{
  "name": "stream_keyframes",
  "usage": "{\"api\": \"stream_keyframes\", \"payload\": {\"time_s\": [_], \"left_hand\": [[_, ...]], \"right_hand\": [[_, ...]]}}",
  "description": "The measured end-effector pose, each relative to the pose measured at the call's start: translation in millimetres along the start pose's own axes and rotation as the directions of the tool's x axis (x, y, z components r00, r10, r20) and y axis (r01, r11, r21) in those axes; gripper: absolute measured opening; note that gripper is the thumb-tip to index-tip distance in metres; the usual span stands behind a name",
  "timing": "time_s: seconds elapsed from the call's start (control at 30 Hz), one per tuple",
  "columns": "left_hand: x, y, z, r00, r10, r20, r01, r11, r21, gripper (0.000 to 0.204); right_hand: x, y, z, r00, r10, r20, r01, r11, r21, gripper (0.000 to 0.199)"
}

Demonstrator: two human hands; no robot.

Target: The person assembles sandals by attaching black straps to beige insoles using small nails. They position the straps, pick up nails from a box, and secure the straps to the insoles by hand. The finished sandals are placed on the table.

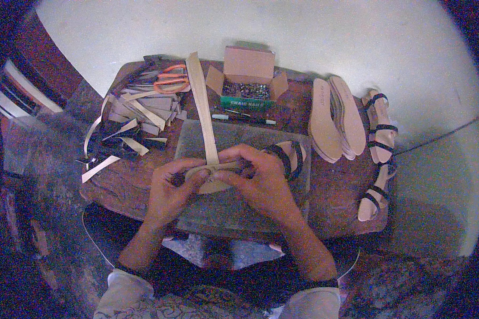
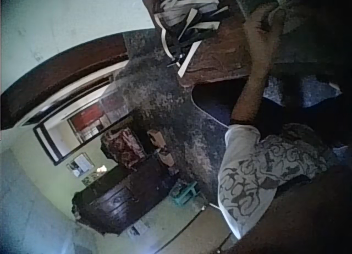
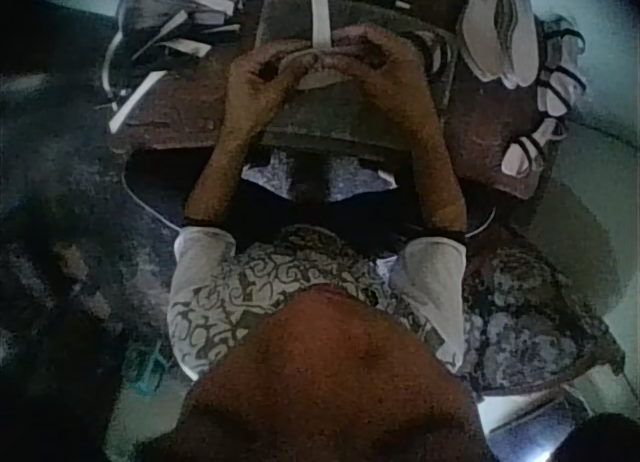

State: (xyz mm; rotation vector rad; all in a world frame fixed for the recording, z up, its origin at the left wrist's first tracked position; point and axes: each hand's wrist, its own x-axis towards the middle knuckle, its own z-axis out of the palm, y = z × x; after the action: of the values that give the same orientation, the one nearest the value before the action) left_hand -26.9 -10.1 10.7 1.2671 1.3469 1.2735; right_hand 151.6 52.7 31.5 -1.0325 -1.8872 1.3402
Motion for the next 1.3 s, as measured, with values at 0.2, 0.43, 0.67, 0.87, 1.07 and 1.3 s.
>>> {"api": "stream_keyframes", "payload": {"time_s": [0.2, 0.43, 0.67, 0.87, 1.07, 1.3], "left_hand": [[-0.2, -0.8, 0.2, 1.0, 0.018, -0.02, -0.017, 0.999, 0.037, 0.019], [-0.4, -6.4, 1.6, 1.0, -0.003, -0.028, 0.003, 1.0, -0.003, 0.019], [-0.9, -5.5, 2.7, 0.999, 0.002, -0.034, -0.002, 1.0, -0.007, 0.018], [-0.9, -2.2, 2.8, 0.998, 0.035, -0.048, -0.032, 0.998, 0.063, 0.018], [-2.0, -3.6, 3.6, 0.999, 0.008, -0.04, -0.007, 1.0, 0.02, 0.017], [-2.6, -4.5, 4.1, 0.999, -0.018, -0.047, 0.019, 1.0, 0.011, 0.017]], "right_hand": [[-0.3, -0.2, 1.5, 0.998, 0.067, -0.001, -0.067, 0.995, 0.07, 0.024], [0.2, -3.1, 1.7, 0.995, 0.102, 0.016, -0.103, 0.987, 0.121, 0.02], [0.1, 4.5, 2.5, 0.997, 0.082, 0.011, -0.083, 0.983, 0.167, 0.02], [0.6, -1.6, 1.5, 0.99, 0.133, 0.041, -0.138, 0.979, 0.153, 0.014], [1.9, 1.8, 0.2, 0.99, 0.124, 0.062, -0.132, 0.977, 0.165, 0.013], [2.7, 0.9, 1.0, 0.99, 0.111, 0.084, -0.126, 0.971, 0.201, 0.013]]}}
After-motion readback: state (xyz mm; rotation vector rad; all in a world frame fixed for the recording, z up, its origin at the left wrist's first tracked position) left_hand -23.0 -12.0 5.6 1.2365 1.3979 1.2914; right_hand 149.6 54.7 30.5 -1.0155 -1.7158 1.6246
